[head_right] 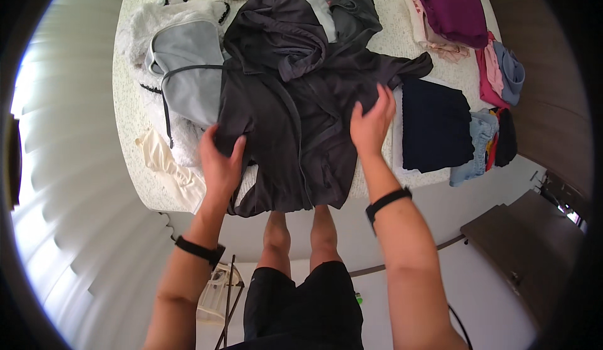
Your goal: Fold laundry on the bed and organize into piles.
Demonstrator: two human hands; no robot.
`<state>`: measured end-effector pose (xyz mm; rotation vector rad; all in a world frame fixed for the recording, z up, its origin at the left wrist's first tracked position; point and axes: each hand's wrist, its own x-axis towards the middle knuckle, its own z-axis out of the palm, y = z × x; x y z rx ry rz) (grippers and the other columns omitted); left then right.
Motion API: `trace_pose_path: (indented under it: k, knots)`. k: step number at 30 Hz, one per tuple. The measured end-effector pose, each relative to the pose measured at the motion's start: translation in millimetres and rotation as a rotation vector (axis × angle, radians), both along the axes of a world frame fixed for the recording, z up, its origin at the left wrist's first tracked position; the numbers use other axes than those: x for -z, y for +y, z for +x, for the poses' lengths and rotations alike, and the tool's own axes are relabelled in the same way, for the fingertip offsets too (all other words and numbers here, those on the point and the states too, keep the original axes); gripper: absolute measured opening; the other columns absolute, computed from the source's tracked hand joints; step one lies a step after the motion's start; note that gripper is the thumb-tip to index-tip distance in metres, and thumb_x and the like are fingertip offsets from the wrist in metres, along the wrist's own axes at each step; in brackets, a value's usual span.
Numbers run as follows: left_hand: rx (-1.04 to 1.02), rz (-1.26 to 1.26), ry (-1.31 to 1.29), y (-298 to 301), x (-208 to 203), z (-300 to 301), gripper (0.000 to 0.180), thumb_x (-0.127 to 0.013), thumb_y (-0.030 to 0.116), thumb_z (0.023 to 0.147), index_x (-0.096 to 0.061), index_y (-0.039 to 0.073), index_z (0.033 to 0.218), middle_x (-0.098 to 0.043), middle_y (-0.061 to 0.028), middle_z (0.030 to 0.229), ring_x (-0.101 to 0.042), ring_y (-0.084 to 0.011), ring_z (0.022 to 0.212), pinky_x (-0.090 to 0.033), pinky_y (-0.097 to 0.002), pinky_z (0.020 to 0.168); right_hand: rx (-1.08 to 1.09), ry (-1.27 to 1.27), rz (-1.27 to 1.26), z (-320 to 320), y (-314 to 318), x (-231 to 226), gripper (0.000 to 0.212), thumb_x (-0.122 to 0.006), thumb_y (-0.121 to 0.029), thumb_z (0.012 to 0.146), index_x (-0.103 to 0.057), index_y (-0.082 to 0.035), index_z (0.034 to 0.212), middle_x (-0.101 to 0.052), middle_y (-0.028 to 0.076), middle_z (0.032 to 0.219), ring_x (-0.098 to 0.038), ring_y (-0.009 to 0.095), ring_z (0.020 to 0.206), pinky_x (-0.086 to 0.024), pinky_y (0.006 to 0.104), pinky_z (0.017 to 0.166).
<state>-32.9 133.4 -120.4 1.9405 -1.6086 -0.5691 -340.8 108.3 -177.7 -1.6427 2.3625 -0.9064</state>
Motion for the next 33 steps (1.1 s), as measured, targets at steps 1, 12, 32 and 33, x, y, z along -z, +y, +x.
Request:
trace_pose_path:
  k: [1, 12, 32, 33]
  knots:
    - [0.001, -0.009, -0.001, -17.9, -3.9, -8.6, 0.05, -0.075, 0.022, 0.083, -0.054, -0.002, 0.121, -0.06, -0.0237, 0.119, -0.056, -0.0395, 0.112, -0.044, -0.0434, 0.096, -0.127, -0.021, 0.017, -4.4, -24.2, -4.5, 0.068, -0.071, -0.007, 0.078, -0.041, -0.001, 0.138, -0.042, 0.023, 0.142, -0.036, 0.041, 0.134, -0.029, 0.0464, 0.113]
    - [0.127, 0.896, 0.595, -61.3, -62.1, 73.5, 0.032, -0.069, 0.026, 0.092, -0.07, -0.005, 0.101, -0.07, -0.0035, 0.088, -0.062, -0.0078, 0.081, -0.05, -0.0256, 0.072, -0.423, 0.141, 1.091, -30.4, -75.6, -66.1, 0.035, -0.071, -0.027, 0.082, -0.067, -0.003, 0.106, -0.067, 0.017, 0.111, -0.056, 0.041, 0.115, -0.043, 0.048, 0.102]
    - [-0.103, 0.705, 1.446, 45.9, -145.8, -37.0, 0.051, -0.064, 0.007, 0.089, -0.048, -0.006, 0.135, -0.06, -0.0113, 0.128, -0.055, -0.021, 0.12, -0.042, -0.0357, 0.104, -0.233, -1.766, 0.45, 59.3, 84.6, -173.2, 0.07, -0.068, -0.002, 0.084, -0.035, 0.004, 0.144, -0.05, 0.011, 0.138, -0.047, 0.02, 0.128, -0.035, 0.0352, 0.109]
    - [-0.146, 0.708, 1.463, 53.8, -160.5, -37.6, 0.054, -0.069, 0.006, 0.086, -0.049, -0.006, 0.134, -0.059, -0.0118, 0.13, -0.054, -0.0217, 0.122, -0.041, -0.0364, 0.105, -0.22, -1.798, 0.471, 60.6, 90.7, -191.4, 0.074, -0.071, -0.001, 0.081, -0.034, 0.004, 0.145, -0.049, 0.011, 0.138, -0.046, 0.02, 0.128, -0.034, 0.0357, 0.109]
